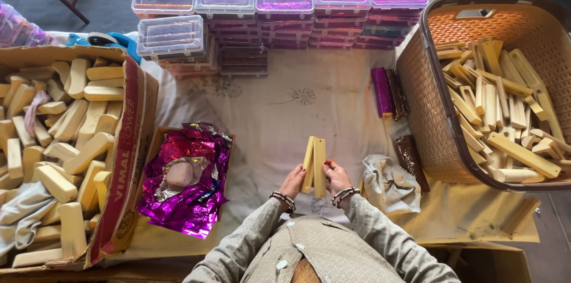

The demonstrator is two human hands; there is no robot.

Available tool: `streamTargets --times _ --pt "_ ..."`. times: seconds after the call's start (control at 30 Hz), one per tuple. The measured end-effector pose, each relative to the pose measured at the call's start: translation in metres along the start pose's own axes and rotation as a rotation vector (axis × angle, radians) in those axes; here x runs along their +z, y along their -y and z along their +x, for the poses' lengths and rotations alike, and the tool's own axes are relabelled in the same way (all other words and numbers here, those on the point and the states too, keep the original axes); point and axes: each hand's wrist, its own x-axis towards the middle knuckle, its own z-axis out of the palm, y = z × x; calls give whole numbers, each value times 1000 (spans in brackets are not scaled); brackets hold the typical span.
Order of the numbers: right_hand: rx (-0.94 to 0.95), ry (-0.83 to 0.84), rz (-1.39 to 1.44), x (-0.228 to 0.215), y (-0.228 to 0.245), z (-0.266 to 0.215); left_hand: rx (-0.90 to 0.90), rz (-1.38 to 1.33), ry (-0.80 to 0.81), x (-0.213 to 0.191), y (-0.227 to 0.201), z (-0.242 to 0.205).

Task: Wiping rectangular blocks with a cloth and wrapping them in silver and purple foil.

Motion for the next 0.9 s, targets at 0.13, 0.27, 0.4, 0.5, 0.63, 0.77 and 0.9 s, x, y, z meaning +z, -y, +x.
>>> streamTargets --times 0.13,0.27,0.4,0.5,0.63,0.77,0.9 --pt "35 -92 -129 11 -1 -10 -1 212 -44 30 -65 -26" --pt "41 -117 -85 18 1 -15 -129 425 -36 47 -107 -41" --pt "61 -73 -85 14 -4 -17 -176 614 -95 48 -122 -47" --pt "132 -60 -126 15 0 -19 -175 753 -128 42 -131 -49" --pt "-40 -180 -370 28 22 -34 -166 916 -75 37 -143 -42" --pt "-680 -443 -1191 31 31 -53 -207 1287 13 25 -131 -34" --pt "-945 -67 -1712 12 15 -40 156 1512 30 13 -112 -35"
